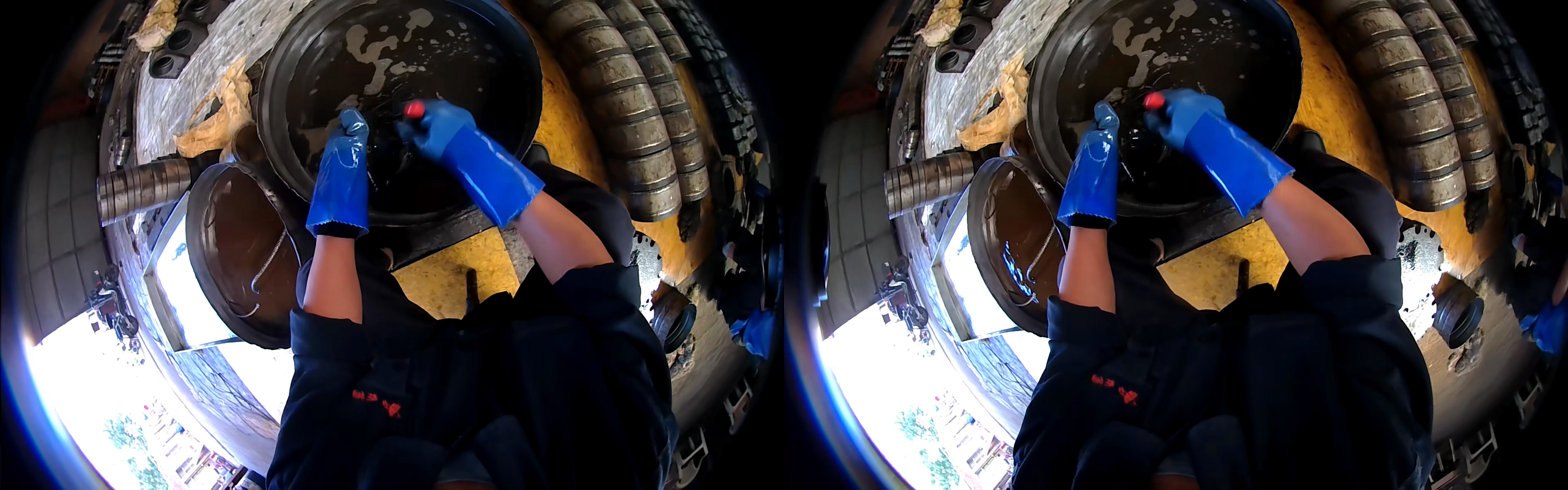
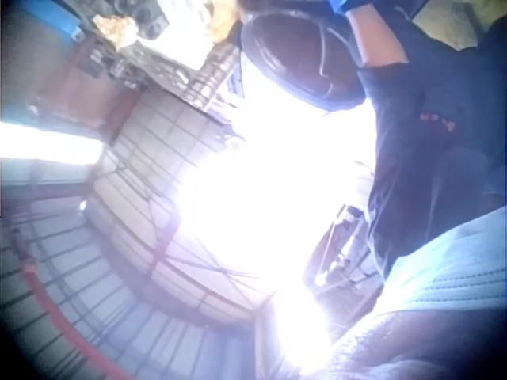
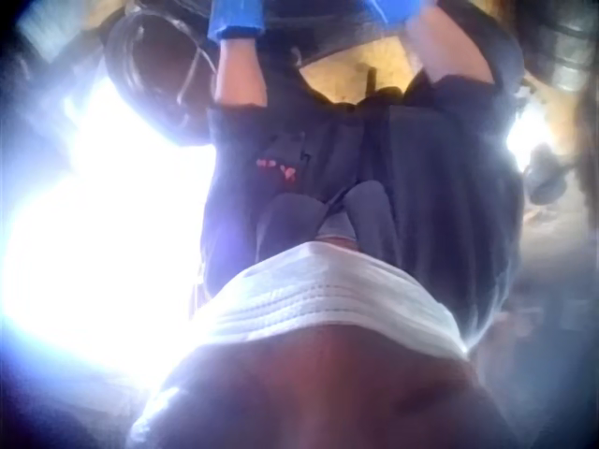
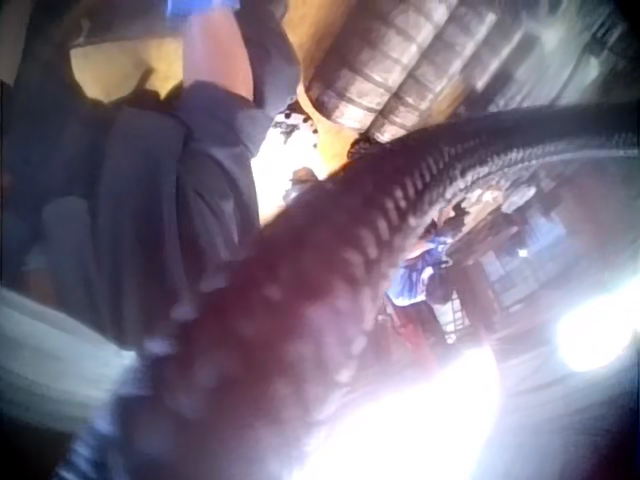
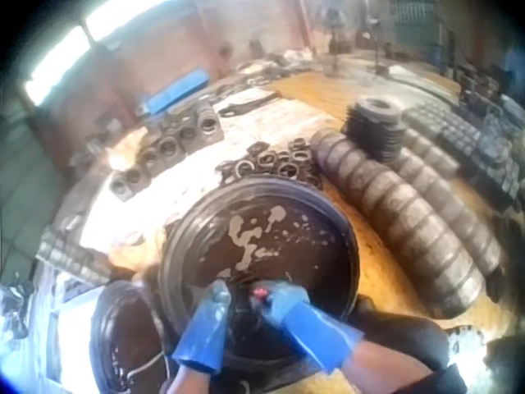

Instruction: The person cleans metal components by dipping them into a bin of liquid and scrubbing them with a brush.

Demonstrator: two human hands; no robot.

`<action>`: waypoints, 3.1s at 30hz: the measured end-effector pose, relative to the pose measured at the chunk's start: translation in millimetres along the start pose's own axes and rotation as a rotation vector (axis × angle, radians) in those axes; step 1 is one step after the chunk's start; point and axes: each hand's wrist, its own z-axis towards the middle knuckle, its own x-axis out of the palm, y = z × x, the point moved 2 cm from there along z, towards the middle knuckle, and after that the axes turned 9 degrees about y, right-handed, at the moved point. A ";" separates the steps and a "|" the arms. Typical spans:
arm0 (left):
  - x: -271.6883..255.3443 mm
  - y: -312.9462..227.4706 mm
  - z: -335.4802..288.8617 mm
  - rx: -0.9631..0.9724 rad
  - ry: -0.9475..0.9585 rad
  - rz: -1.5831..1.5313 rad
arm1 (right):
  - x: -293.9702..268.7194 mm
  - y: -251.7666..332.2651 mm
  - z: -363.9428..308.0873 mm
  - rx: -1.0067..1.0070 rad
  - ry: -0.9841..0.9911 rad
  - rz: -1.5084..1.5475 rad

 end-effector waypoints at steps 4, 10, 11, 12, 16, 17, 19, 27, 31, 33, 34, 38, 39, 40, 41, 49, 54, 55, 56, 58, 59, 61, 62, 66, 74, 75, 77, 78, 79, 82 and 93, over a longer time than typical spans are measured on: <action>1.1 -4.4 -1.6 0.062 0.021 -0.063 | 15.3 -6.6 -4.3 -0.290 -0.166 -0.264; 5.9 -0.5 -0.2 0.107 0.011 -0.058 | 37.0 -64.6 25.7 0.454 0.287 0.567; 2.8 5.3 1.1 0.100 0.003 -0.058 | 35.1 -60.4 21.0 0.468 0.263 0.644; 1.0 8.4 2.9 0.105 0.022 -0.025 | 31.5 -58.7 16.5 0.484 0.242 0.696; -2.0 -2.7 -5.1 -0.004 0.074 -0.007 | 17.1 -59.0 1.5 0.516 0.172 0.788; -2.8 2.7 -3.1 -0.005 0.069 -0.005 | 17.6 -53.9 -1.4 0.518 0.174 0.801; 1.6 14.0 9.5 0.074 -0.014 0.061 | 14.9 -50.4 -11.6 0.517 0.161 0.795; -0.3 18.6 13.9 -0.036 0.005 0.053 | 16.3 -29.1 -25.4 0.485 0.164 0.464; 2.9 33.2 22.4 -0.025 0.079 -0.087 | 2.3 -36.1 -9.5 0.358 0.046 0.309; 5.4 33.9 22.2 0.026 0.129 -0.269 | -9.2 -33.9 6.5 0.267 -0.180 0.414; 10.0 26.9 22.6 0.058 0.159 -0.350 | -11.3 -51.6 18.6 0.308 -0.163 0.615; 17.4 23.1 20.7 0.130 0.201 -0.521 | -13.5 -32.6 41.7 0.288 -0.153 0.969; 18.6 22.4 20.0 0.140 0.208 -0.539 | -13.4 -30.6 43.3 0.286 -0.163 0.954; 20.8 21.3 18.9 0.149 0.214 -0.553 | -14.8 -29.3 45.5 0.291 -0.175 0.928; 20.5 19.9 19.1 0.159 0.222 -0.569 | -14.7 -31.6 42.8 0.304 -0.200 0.893; -2.4 8.2 11.4 0.129 0.281 -0.875 | -33.2 -50.4 17.8 0.388 -0.296 0.675; -11.0 -3.8 7.3 0.236 0.208 -0.985 | -40.4 -34.4 -2.4 0.358 -0.264 0.548; -13.3 -3.7 7.2 0.260 0.188 -1.015 | -42.9 -30.4 -6.6 0.345 -0.256 0.506; -14.8 -1.4 8.5 0.270 0.177 -1.034 | -47.3 -24.3 -8.8 0.340 -0.232 0.452; -15.8 1.6 13.5 0.326 0.202 -0.831 | -61.2 -13.0 -5.7 0.406 -0.149 0.255; -18.2 2.4 12.9 0.326 0.185 -0.844 | -64.6 0.5 -5.7 0.394 -0.138 0.242; -22.2 -2.1 7.5 0.103 0.173 -0.384 | -68.4 34.1 -14.4 0.347 -0.013 0.132; -20.0 -5.2 5.9 0.228 0.088 -0.170 | -70.2 40.0 -17.6 0.338 -0.015 0.119; 5.0 -25.5 -0.1 0.285 -0.085 0.328 | -58.7 0.9 -10.2 0.261 -0.008 -0.099; 22.5 -10.8 -11.5 0.224 0.017 0.547 | -44.4 25.5 1.3 0.291 0.020 0.006; 25.6 -14.0 -12.4 0.224 0.024 0.553 | -46.1 21.3 2.1 0.288 -0.008 -0.008; 27.8 -19.5 -12.7 0.250 -0.013 0.522 | -47.2 16.6 3.7 0.316 -0.021 -0.001; 27.2 -21.8 -12.3 0.248 -0.013 0.530 | -46.6 15.9 3.5 0.324 -0.009 0.012; 27.2 -23.1 -11.7 0.215 0.024 0.533 | -45.7 15.4 2.8 0.333 0.003 0.025; 27.6 -12.6 -14.5 0.190 0.033 0.540 | -38.0 24.4 0.2 0.328 -0.016 -0.020; 36.3 -15.5 -11.1 0.201 0.062 0.536 | -41.8 18.9 -3.3 0.279 -0.078 -0.107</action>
